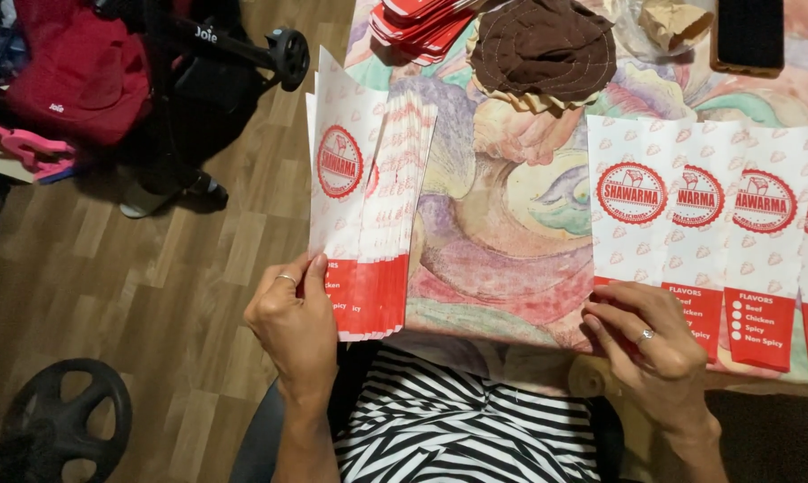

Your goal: The person organizes paper shawarma sleeves on a table by hand, aligning them into stacks, fanning them out to inspect the printing, and finally applying glue to one sleeve using a plastic bottle.

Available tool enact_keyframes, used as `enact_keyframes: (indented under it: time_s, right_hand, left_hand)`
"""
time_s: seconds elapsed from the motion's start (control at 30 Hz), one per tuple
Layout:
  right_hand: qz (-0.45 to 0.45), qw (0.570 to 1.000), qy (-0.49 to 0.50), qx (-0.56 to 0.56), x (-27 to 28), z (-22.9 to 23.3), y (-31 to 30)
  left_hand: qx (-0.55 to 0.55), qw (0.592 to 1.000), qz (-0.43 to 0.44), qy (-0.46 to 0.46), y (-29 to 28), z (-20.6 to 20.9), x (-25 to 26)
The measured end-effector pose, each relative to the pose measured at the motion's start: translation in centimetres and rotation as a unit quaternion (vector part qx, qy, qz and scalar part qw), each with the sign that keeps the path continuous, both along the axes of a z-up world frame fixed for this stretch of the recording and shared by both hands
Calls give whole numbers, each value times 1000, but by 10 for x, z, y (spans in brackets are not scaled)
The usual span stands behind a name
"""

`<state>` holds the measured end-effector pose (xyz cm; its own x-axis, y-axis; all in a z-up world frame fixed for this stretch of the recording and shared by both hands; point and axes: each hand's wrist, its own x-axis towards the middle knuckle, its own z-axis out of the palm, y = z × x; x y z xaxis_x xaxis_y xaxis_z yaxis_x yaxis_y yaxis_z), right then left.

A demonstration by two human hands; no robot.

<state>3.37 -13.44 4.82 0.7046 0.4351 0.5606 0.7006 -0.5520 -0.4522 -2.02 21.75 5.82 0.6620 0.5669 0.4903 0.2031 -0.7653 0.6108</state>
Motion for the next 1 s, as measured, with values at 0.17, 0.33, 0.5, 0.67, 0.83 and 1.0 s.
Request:
enact_keyframes:
  time_s: [0.17,0.33,0.5,0.67,0.83,1.0]
  right_hand:
    - [0,1000,12,6,0,0,6]
    - [5,1000,15,-2,1,1,11]
    - [0,1000,12,3,0,1,10]
    - [-33,995,72,60,-6,18,24]
    - [-31,864,376,334,-9,12,44]
    - [-130,850,361,361,10,4,42]
  left_hand:
    - [-1,1000,5,18,-2,8,-2]
    - [-45,997,-2,58,-3,16,1]
    - [10,1000,-15,6,-8,16,2]
    - [-38,993,-95,-54,-43,28,6]
    - [-234,953,-185,-54,-111,8,26]
    - [-322,918,-227,-43,-150,-29,44]
